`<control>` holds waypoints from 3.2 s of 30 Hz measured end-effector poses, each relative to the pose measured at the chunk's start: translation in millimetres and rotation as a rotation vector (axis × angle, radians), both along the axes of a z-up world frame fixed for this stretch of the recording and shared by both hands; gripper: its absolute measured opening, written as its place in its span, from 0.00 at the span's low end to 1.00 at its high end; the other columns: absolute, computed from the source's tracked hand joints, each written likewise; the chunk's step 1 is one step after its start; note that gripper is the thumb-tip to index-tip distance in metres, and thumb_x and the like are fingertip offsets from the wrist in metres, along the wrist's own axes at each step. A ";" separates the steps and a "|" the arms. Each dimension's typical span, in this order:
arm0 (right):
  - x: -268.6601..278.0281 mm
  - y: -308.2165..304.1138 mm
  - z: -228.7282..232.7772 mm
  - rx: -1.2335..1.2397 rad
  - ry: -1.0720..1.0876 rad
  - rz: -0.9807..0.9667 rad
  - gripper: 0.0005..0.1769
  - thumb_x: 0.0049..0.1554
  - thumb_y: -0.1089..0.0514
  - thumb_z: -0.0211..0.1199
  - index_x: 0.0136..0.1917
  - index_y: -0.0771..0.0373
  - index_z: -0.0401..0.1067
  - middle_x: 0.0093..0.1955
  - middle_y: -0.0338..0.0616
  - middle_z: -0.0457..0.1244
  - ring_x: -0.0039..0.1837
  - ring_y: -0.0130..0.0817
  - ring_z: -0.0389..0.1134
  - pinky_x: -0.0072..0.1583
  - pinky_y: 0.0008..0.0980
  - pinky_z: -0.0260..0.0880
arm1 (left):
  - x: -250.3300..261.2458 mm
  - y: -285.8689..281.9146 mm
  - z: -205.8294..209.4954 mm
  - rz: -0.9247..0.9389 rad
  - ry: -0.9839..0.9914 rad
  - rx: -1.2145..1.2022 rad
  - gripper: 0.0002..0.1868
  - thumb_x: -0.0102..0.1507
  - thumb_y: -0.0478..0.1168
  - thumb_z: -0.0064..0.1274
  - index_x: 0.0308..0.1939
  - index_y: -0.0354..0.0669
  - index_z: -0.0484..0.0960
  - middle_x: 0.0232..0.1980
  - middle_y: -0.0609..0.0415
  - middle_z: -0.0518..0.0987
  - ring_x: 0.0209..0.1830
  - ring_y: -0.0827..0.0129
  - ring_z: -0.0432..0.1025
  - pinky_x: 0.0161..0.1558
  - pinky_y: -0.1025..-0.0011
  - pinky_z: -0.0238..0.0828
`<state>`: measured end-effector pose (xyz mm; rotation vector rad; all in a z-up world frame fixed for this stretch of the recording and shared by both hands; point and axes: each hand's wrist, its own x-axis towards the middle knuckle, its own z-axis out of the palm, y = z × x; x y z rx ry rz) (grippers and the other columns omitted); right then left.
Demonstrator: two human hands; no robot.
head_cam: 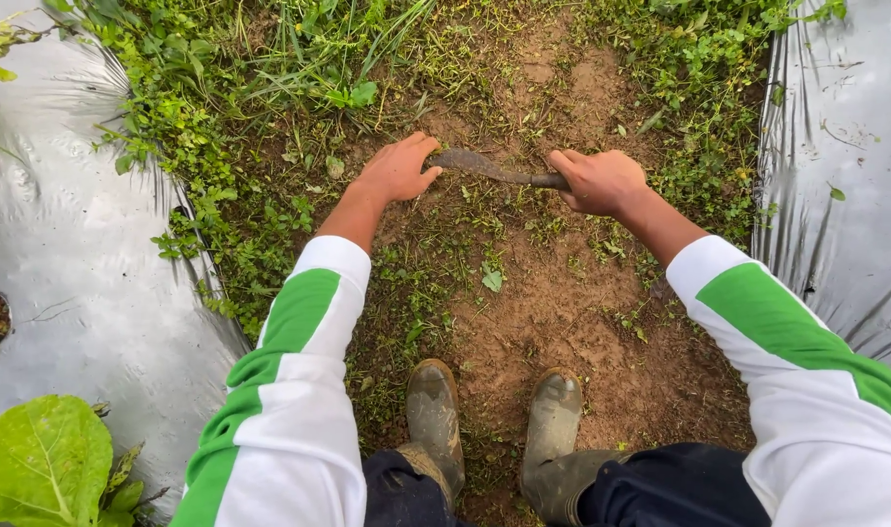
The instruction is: The person uses a sickle to remove weeds from the soil between rows of plants covered with plastic mulch. They repeatedly swing the sickle to cut the weeds and pull them out by hand, clearing the area around the crops.
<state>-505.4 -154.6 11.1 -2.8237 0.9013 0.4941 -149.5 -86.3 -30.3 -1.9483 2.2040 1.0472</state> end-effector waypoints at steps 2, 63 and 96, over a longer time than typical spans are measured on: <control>-1.1 -0.6 -4.2 0.005 -0.004 0.008 0.14 0.61 0.49 0.51 0.58 0.52 0.57 0.50 0.41 0.65 0.41 0.51 0.76 0.46 0.49 0.78 | 0.5 1.1 -1.9 -0.012 0.005 -0.006 0.23 0.80 0.48 0.43 0.78 0.46 0.69 0.77 0.38 0.68 0.73 0.34 0.70 0.69 0.30 0.73; 15.5 79.7 -57.9 0.897 -0.314 -0.884 0.18 0.64 0.53 0.60 0.60 0.69 0.68 0.33 0.50 0.66 0.31 0.37 0.71 0.35 0.39 0.73 | 58.8 103.9 -33.4 0.440 -0.301 -0.185 0.21 0.84 0.49 0.34 0.57 0.37 0.79 0.69 0.44 0.64 0.54 0.46 0.79 0.50 0.47 0.79; 70.4 46.4 -35.9 1.370 -0.537 -1.302 0.08 0.67 0.59 0.55 0.60 0.57 0.64 0.30 0.32 0.60 0.28 0.19 0.57 0.29 0.18 0.60 | 11.0 341.7 164.9 0.433 -0.764 0.001 0.19 0.70 0.46 0.51 0.63 0.45 0.82 0.76 0.43 0.71 0.57 0.56 0.76 0.50 0.56 0.81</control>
